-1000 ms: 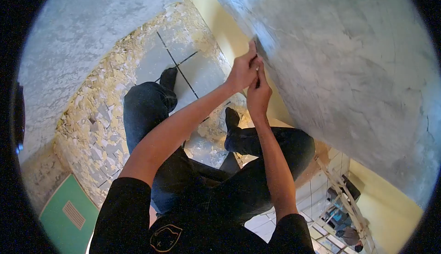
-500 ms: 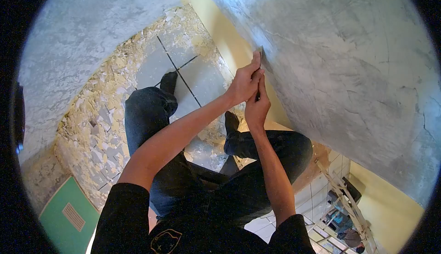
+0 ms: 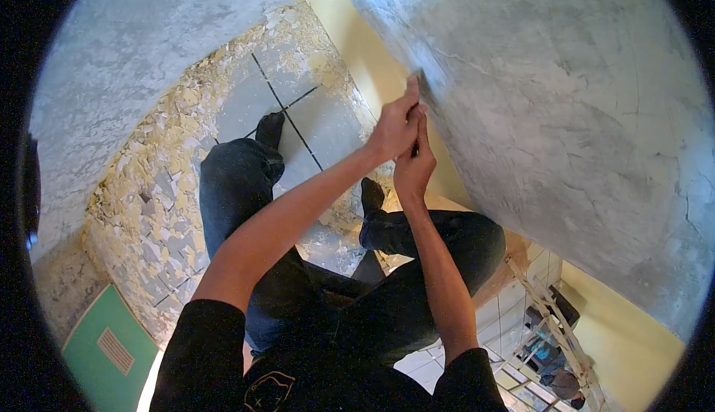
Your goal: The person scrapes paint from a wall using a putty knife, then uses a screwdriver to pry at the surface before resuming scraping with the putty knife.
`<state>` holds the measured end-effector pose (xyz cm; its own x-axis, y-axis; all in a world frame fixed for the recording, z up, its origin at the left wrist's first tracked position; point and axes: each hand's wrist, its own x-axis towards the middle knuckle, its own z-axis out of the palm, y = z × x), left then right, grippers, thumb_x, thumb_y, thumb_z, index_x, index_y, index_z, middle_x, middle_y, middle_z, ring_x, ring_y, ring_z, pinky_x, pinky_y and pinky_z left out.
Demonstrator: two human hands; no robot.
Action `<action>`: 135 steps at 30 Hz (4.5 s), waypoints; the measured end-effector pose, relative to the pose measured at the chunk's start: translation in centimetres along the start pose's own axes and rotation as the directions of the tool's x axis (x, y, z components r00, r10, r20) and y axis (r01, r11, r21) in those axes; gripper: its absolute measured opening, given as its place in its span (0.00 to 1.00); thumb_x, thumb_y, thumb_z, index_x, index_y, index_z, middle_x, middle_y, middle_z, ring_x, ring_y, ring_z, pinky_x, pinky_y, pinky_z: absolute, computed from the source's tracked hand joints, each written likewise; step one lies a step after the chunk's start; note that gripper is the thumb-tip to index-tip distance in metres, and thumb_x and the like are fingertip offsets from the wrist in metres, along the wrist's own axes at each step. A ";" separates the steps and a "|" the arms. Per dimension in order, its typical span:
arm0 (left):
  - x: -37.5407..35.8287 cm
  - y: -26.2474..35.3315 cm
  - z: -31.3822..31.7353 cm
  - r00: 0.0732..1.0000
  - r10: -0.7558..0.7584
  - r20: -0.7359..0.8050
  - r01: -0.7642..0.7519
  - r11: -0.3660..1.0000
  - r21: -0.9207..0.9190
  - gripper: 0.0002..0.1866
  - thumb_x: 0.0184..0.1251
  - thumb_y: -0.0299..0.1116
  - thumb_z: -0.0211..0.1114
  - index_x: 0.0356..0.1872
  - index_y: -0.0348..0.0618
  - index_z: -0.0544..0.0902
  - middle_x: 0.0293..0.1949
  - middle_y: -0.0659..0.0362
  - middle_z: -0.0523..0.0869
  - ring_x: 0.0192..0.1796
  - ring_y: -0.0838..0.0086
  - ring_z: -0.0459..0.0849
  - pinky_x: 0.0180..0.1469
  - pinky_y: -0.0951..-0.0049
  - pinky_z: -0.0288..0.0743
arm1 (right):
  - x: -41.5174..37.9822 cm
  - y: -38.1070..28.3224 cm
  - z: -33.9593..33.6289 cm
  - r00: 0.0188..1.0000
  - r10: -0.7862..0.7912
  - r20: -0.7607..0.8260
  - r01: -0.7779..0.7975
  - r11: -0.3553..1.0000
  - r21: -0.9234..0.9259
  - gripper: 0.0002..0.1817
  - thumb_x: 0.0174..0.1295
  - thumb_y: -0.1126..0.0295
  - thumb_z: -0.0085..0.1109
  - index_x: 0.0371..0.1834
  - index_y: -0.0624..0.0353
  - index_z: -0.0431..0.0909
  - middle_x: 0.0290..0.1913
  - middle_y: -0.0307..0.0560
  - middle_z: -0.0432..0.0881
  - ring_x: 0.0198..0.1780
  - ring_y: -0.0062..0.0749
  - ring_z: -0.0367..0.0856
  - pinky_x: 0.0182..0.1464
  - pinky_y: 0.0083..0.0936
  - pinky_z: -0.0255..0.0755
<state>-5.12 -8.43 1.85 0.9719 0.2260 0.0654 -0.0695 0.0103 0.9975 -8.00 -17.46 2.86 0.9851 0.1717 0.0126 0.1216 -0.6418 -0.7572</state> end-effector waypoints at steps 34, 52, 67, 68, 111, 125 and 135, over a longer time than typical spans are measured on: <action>0.6 -0.4 0.3 0.993 0.118 -0.013 -0.117 0.991 0.059 0.31 0.66 0.23 0.53 0.69 0.25 0.54 0.65 0.24 0.58 0.66 0.33 0.62 0.69 0.51 0.61 | 0.2 1.2 0.1 0.999 -0.017 -0.041 0.022 0.992 0.123 0.29 0.68 0.74 0.52 0.72 0.63 0.60 0.67 0.54 0.72 0.54 0.24 0.77 0.53 0.20 0.71; 1.7 -1.0 -0.4 0.990 0.128 -0.065 -0.125 0.991 0.048 0.32 0.64 0.19 0.52 0.70 0.28 0.54 0.65 0.25 0.58 0.68 0.35 0.58 0.72 0.53 0.56 | 1.2 1.2 0.8 0.999 -0.033 -0.002 0.033 0.993 0.118 0.29 0.67 0.75 0.52 0.72 0.62 0.61 0.68 0.56 0.70 0.65 0.35 0.73 0.61 0.25 0.66; 2.1 0.5 -2.3 0.998 -0.065 -0.005 0.065 0.988 0.139 0.30 0.68 0.28 0.61 0.69 0.32 0.62 0.52 0.42 0.82 0.41 0.78 0.83 0.46 0.75 0.77 | 1.2 -2.0 -1.8 0.925 0.297 0.238 -0.361 0.884 0.296 0.25 0.74 0.65 0.48 0.74 0.46 0.62 0.29 0.37 0.74 0.23 0.16 0.69 0.24 0.17 0.64; 2.0 0.9 -2.5 1.000 -0.026 0.016 0.023 0.985 0.170 0.32 0.68 0.29 0.62 0.70 0.32 0.61 0.48 0.46 0.85 0.38 0.82 0.81 0.44 0.76 0.77 | 0.9 -2.4 -2.4 0.915 0.309 0.257 -0.389 0.843 0.371 0.24 0.74 0.64 0.48 0.73 0.41 0.64 0.24 0.33 0.68 0.18 0.13 0.63 0.16 0.15 0.56; -2.9 2.0 -3.0 0.937 -0.101 0.334 0.103 0.995 0.011 0.09 0.62 0.29 0.69 0.41 0.36 0.85 0.32 0.59 0.87 0.32 0.79 0.84 0.36 0.79 0.78 | -14.3 -1.1 -16.3 0.763 0.290 0.577 -0.560 0.743 0.367 0.21 0.70 0.65 0.51 0.62 0.62 0.64 0.30 0.41 0.78 0.23 0.18 0.71 0.25 0.19 0.67; -10.6 9.3 -5.9 0.991 -0.039 0.128 0.013 0.980 0.198 0.11 0.72 0.35 0.59 0.45 0.41 0.85 0.32 0.60 0.87 0.33 0.81 0.82 0.36 0.80 0.74 | -22.5 -3.5 -20.6 0.866 0.289 0.407 -0.387 0.904 0.181 0.23 0.69 0.62 0.55 0.62 0.61 0.65 0.40 0.55 0.83 0.39 0.32 0.81 0.44 0.30 0.74; -14.6 10.2 -6.9 0.857 -0.233 0.459 -0.071 0.830 0.554 0.13 0.70 0.37 0.61 0.50 0.43 0.84 0.43 0.53 0.88 0.39 0.65 0.86 0.46 0.66 0.78 | -24.3 -5.2 -23.2 0.905 0.295 0.307 -0.399 0.839 0.370 0.23 0.69 0.63 0.55 0.63 0.61 0.65 0.32 0.41 0.77 0.24 0.16 0.69 0.25 0.16 0.64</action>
<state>-21.54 -4.93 10.92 0.9526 -0.2558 -0.1646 -0.0021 -0.5468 0.8373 -29.71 -35.61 21.60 0.8900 0.1952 -0.4122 -0.3361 -0.3302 -0.8820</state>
